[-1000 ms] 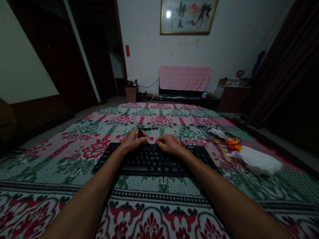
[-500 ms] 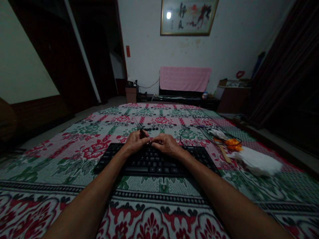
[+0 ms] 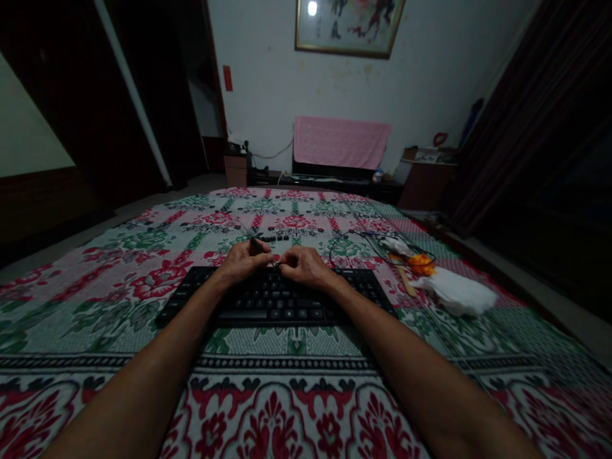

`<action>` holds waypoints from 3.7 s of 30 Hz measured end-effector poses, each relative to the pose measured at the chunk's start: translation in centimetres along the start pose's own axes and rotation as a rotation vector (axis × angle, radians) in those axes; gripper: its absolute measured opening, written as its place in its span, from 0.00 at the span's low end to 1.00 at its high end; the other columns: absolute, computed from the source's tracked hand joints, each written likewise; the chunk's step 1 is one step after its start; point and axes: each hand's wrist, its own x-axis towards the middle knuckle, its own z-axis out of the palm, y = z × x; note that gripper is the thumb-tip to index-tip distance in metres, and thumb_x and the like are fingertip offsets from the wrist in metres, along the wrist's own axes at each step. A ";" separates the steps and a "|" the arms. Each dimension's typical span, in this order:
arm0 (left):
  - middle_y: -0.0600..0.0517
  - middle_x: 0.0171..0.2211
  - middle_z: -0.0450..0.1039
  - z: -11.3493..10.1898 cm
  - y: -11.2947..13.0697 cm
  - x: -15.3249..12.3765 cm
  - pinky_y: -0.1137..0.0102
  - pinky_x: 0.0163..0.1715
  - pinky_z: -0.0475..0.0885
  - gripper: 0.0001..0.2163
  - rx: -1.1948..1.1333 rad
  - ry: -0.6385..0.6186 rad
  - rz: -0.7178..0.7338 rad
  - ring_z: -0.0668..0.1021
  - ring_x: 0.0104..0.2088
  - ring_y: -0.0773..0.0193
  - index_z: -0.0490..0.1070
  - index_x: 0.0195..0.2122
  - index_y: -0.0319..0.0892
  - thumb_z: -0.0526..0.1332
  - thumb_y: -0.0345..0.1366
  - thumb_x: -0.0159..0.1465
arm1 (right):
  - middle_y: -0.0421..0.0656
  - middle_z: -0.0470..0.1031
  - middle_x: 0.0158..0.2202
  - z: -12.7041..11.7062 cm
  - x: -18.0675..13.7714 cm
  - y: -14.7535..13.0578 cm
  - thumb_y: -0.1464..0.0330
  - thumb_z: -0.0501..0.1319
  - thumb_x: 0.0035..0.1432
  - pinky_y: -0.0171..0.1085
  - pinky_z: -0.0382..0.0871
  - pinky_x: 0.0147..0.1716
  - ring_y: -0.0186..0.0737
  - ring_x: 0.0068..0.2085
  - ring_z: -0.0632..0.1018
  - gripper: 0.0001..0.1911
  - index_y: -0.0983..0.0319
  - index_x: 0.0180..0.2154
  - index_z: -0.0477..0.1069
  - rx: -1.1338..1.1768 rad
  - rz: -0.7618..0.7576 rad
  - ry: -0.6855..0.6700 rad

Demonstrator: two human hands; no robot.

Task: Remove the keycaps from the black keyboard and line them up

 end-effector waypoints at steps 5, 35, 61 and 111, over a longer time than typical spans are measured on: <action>0.56 0.22 0.70 0.0 0.0 0.2 0.70 0.27 0.66 0.18 0.004 0.047 -0.042 0.72 0.24 0.67 0.69 0.29 0.39 0.68 0.43 0.42 | 0.40 0.75 0.29 -0.4 0.8 1.1 0.67 0.57 0.50 0.30 0.60 0.29 0.33 0.30 0.72 0.09 0.61 0.32 0.75 -0.052 0.113 0.008; 0.55 0.23 0.71 0.1 0.4 -0.1 0.71 0.28 0.67 0.11 -0.059 0.021 -0.053 0.73 0.24 0.68 0.67 0.27 0.39 0.65 0.36 0.44 | 0.43 0.77 0.34 1.7 8.3 7.9 0.68 0.51 0.55 0.30 0.63 0.35 0.36 0.35 0.75 0.15 0.61 0.34 0.76 -0.339 0.482 -0.044; 0.55 0.25 0.70 0.5 -0.5 -0.5 0.71 0.32 0.66 0.12 0.138 -0.016 0.064 0.73 0.28 0.66 0.67 0.29 0.40 0.64 0.40 0.47 | 0.45 0.76 0.36 -3.2 -5.1 1.1 0.65 0.43 0.62 0.34 0.59 0.39 0.40 0.40 0.74 0.19 0.61 0.36 0.71 -0.383 0.273 -0.079; 0.54 0.24 0.69 2.2 1.5 -1.2 0.72 0.27 0.65 0.13 0.296 -0.018 0.130 0.71 0.27 0.65 0.67 0.30 0.40 0.62 0.44 0.48 | 0.42 0.73 0.44 -1.0 -4.6 -1.1 0.65 0.57 0.56 0.38 0.55 0.47 0.38 0.47 0.69 0.14 0.58 0.45 0.69 -0.095 0.021 0.134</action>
